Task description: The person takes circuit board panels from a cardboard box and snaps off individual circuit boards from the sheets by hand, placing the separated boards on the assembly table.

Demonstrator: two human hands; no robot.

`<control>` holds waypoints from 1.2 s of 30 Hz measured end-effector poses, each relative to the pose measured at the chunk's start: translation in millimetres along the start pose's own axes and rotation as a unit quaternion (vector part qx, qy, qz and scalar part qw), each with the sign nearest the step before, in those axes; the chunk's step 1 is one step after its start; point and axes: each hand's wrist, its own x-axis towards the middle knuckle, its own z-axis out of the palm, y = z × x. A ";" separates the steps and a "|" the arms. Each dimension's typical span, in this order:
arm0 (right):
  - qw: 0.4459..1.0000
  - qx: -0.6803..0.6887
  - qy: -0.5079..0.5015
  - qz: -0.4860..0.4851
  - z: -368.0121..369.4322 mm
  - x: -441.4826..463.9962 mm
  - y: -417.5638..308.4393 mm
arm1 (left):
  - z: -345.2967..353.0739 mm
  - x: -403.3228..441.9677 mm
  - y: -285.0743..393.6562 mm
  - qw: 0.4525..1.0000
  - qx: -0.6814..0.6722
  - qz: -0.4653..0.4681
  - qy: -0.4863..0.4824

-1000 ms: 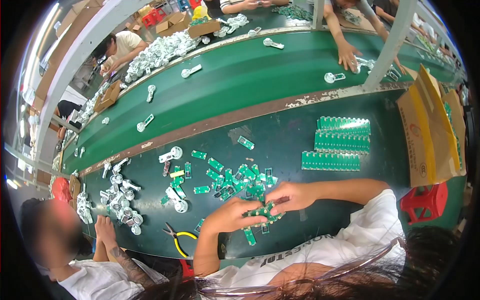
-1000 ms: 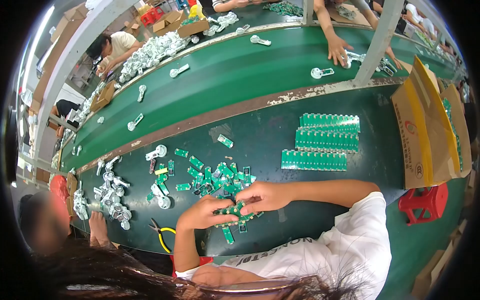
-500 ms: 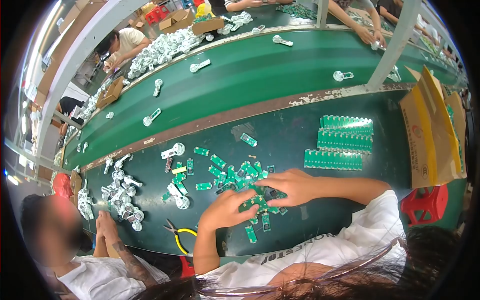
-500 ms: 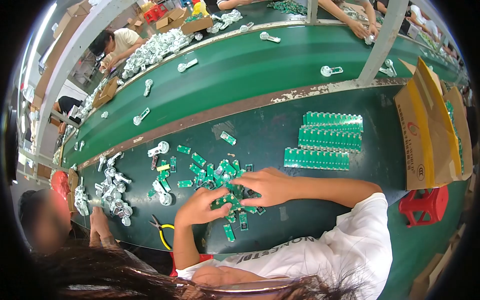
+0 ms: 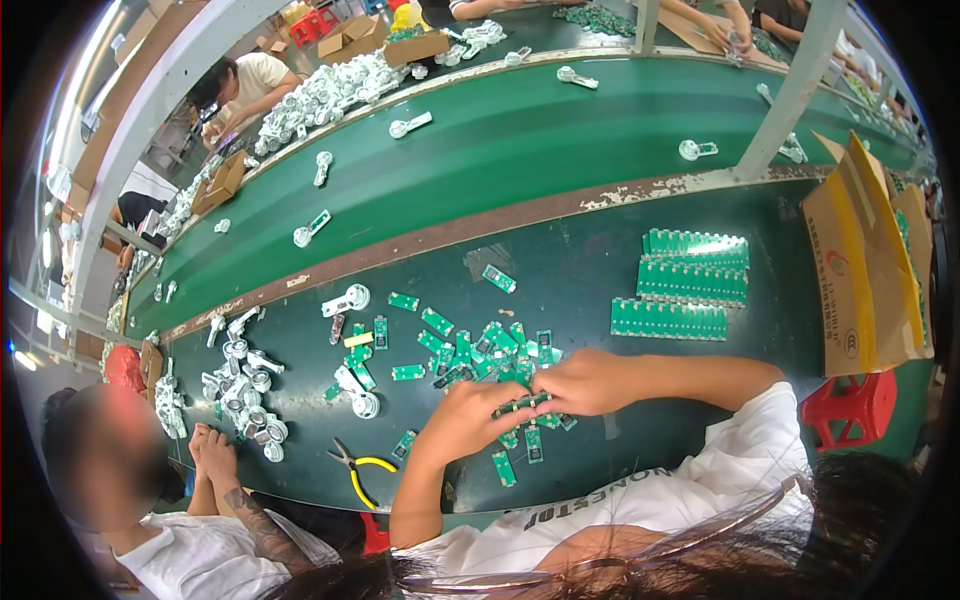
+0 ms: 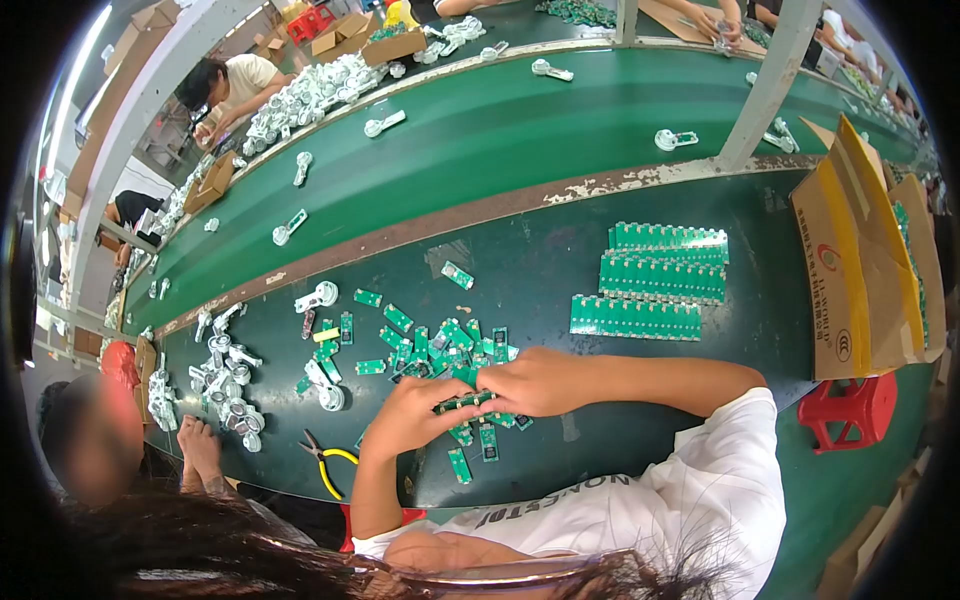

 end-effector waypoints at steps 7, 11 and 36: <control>0.998 0.049 -0.038 0.009 -1.4 -0.7 0.4 | -6.7 0.0 3.6 0.995 -0.066 -0.036 -0.059; 0.999 0.006 -0.003 -0.043 -3.3 -1.4 -4.8 | -1.7 2.6 4.9 0.994 -0.069 -0.046 -0.065; 0.998 -0.007 0.042 -0.044 7.0 0.0 8.4 | 2.8 2.2 4.9 0.999 0.033 -0.035 -0.011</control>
